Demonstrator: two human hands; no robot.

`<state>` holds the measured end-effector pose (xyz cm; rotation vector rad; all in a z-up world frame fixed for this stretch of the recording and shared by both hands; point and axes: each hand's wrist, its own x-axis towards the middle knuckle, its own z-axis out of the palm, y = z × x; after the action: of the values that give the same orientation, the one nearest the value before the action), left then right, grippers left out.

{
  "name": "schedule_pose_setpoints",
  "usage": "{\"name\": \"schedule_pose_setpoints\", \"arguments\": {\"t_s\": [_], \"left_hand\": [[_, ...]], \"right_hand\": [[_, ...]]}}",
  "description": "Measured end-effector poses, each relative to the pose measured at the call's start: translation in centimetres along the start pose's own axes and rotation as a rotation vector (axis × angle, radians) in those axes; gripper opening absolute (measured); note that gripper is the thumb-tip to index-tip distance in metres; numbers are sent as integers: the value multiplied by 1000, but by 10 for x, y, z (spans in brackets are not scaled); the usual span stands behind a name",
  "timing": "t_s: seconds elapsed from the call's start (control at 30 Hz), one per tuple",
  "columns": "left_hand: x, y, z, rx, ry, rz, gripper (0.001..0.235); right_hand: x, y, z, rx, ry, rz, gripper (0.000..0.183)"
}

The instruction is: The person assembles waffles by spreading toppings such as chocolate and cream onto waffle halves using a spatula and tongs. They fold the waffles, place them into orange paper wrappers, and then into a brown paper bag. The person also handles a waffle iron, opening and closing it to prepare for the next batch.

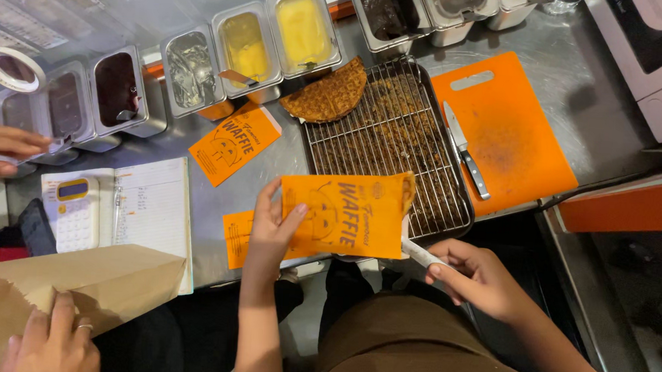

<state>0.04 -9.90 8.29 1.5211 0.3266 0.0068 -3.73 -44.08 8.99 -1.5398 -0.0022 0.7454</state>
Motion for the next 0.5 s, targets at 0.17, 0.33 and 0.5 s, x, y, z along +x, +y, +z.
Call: {"name": "schedule_pose_setpoints", "arguments": {"t_s": [0.17,0.33,0.5], "left_hand": [[-10,-41,-40,-399,-87,-181,44],[-8,-46,-95,-590,181,-85,46],[9,-59,-138,-788,236,88,45]], "right_hand": [[23,-16,-13,-109,-156,73,25],[73,-24,-66,-211,-38,160,28],[154,-40,-94,-266,-10,119,33]]}}
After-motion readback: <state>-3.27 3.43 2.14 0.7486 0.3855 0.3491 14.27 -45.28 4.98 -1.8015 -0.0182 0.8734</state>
